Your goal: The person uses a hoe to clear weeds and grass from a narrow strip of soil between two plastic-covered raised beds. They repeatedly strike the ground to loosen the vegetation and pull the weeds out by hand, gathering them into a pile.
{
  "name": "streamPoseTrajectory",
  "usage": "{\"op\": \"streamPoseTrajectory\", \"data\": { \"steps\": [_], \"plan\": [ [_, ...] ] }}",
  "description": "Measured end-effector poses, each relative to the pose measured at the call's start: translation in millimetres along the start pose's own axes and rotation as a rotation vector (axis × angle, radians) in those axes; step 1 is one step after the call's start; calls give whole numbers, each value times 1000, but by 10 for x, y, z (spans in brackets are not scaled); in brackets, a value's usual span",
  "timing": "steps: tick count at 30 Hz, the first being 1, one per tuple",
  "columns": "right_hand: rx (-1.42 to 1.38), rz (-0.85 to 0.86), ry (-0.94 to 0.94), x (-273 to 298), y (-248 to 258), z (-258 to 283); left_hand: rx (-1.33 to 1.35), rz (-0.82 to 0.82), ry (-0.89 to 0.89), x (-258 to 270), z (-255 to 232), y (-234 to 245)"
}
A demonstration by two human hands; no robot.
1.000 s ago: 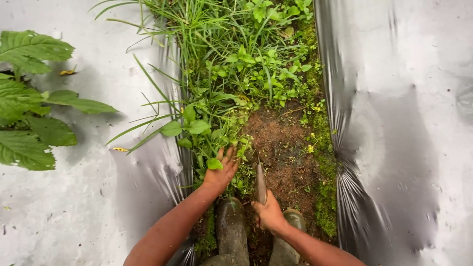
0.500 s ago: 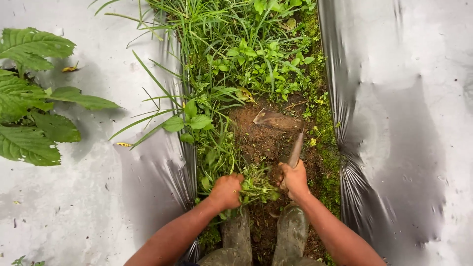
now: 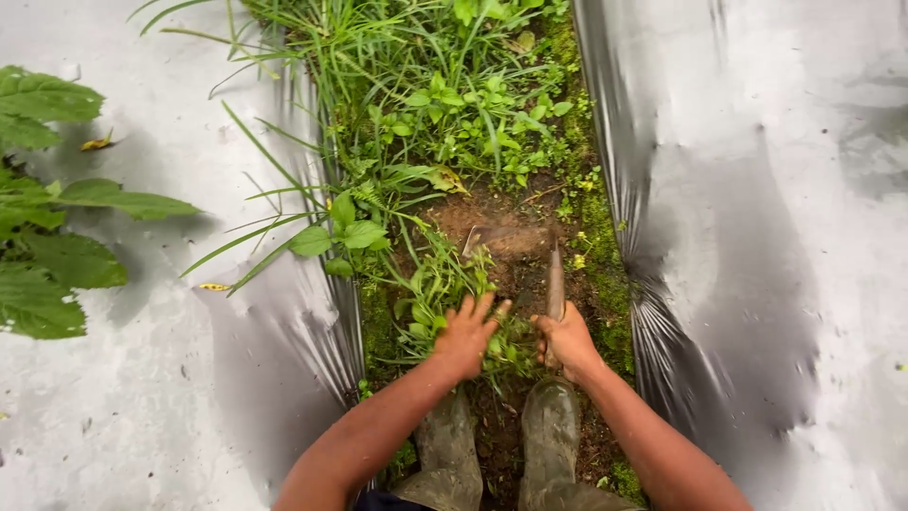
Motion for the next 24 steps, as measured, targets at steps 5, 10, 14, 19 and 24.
{"op": "streamPoseTrajectory", "data": {
  "steps": [5,10,14,19,24],
  "plan": [
    [23,37,14,51,84,-204,-185,27,-20,-177,132,-236],
    [-16,-14,-2,118,122,-191,-234,-275,-365,-308,183,-1260],
    [-12,-15,22,150,92,-175,-223,-222,-395,-79,-25,-1224],
    [-26,-11,42,309,78,-21,-339,-291,-364,236,25,-802],
    [-39,-52,109,474,99,57,-542,-306,-182,626,513,-145]
  ]
}}
Point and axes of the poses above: each hand's wrist, its own x-axis away from the middle knuckle, its own y-axis out of the back of the hand, z = x × y, the point moved 10 cm from there along -x, towards the middle knuckle, and after that the axes turned 9 degrees about x, right-handed, at the moved point
